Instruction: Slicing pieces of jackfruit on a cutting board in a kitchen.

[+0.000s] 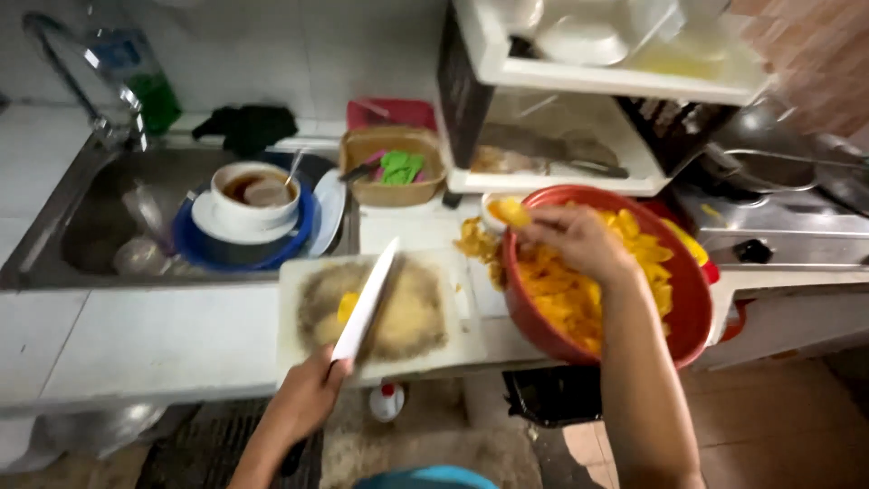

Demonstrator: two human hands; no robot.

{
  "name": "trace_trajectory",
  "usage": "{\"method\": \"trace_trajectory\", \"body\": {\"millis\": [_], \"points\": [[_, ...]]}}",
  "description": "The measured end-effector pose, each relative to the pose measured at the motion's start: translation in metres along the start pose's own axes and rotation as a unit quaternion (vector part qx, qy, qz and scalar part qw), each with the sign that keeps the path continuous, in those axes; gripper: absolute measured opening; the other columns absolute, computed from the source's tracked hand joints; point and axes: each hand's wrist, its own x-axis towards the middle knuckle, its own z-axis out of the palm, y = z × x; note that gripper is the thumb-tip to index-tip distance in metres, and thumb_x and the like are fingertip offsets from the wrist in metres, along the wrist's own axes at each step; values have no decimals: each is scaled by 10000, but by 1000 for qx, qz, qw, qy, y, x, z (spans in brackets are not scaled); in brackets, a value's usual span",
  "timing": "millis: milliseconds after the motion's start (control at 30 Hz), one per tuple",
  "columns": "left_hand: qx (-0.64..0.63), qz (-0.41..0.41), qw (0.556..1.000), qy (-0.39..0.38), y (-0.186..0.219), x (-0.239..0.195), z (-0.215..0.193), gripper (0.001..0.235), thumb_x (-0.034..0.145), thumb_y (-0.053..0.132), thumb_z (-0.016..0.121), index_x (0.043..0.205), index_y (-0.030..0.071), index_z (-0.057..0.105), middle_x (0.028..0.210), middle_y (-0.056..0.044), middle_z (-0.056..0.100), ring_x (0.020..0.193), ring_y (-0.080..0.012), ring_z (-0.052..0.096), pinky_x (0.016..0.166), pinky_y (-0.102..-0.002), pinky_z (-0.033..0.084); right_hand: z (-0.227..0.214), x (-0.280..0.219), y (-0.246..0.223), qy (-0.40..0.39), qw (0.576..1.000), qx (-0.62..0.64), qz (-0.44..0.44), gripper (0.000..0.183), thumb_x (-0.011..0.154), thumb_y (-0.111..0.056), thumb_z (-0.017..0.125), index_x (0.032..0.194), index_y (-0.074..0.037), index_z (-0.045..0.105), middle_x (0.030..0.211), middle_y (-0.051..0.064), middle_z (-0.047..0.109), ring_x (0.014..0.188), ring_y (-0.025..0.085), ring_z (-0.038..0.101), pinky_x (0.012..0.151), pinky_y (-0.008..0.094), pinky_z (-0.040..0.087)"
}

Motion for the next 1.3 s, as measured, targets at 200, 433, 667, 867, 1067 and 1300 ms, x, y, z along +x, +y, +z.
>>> {"method": "trace_trajectory", "body": {"millis": [200,433,667,867,1067,1300], "points": [[8,61,997,55,6,3,-1,297,991,323,542,1078,57,639,895,-279,709,890,-504,664,730,-600,502,185,-36,72,5,936,-304,-179,347,872,-61,651,1190,-160,746,1068,108,723,1007,294,682,864,422,560],[85,118,987,69,9,1,15,268,1011,279,523,1021,18,583,774,-302,678,776,-530,649,703,-632,509,232,-77,45,64,941,-260,-207,407,832,-14,601,1217,-82,714,1202,92,718,1136,300,640,1004,392,517],[235,132,963,8,34,1,24,306,895,104,549,1172,-25,544,838,-272,712,794,-450,716,694,-551,580,234,-77,41,60,933,-293,-200,493,784,-25,635,1269,-76,703,1154,110,687,1113,312,614,964,392,512],[277,111,954,-13,54,0,15,314,897,84,545,1191,-28,533,853,-266,722,806,-430,738,682,-505,605,230,-75,36,43,940,-285,-181,477,784,-51,680,1259,-81,706,1045,94,670,1059,304,601,930,400,509],[276,111,954,-19,47,10,25,247,905,70,549,1135,-19,554,832,-268,723,776,-423,742,644,-498,609,226,-72,32,40,944,-273,-182,473,789,-59,685,1262,-78,708,996,94,653,1022,300,594,918,403,508],[260,78,959,-77,72,46,31,224,895,15,517,1115,14,559,824,-227,729,726,-355,763,577,-435,636,228,-76,43,30,945,-275,-171,423,841,-60,676,1263,-66,698,995,117,654,1026,319,600,889,419,518]]}}
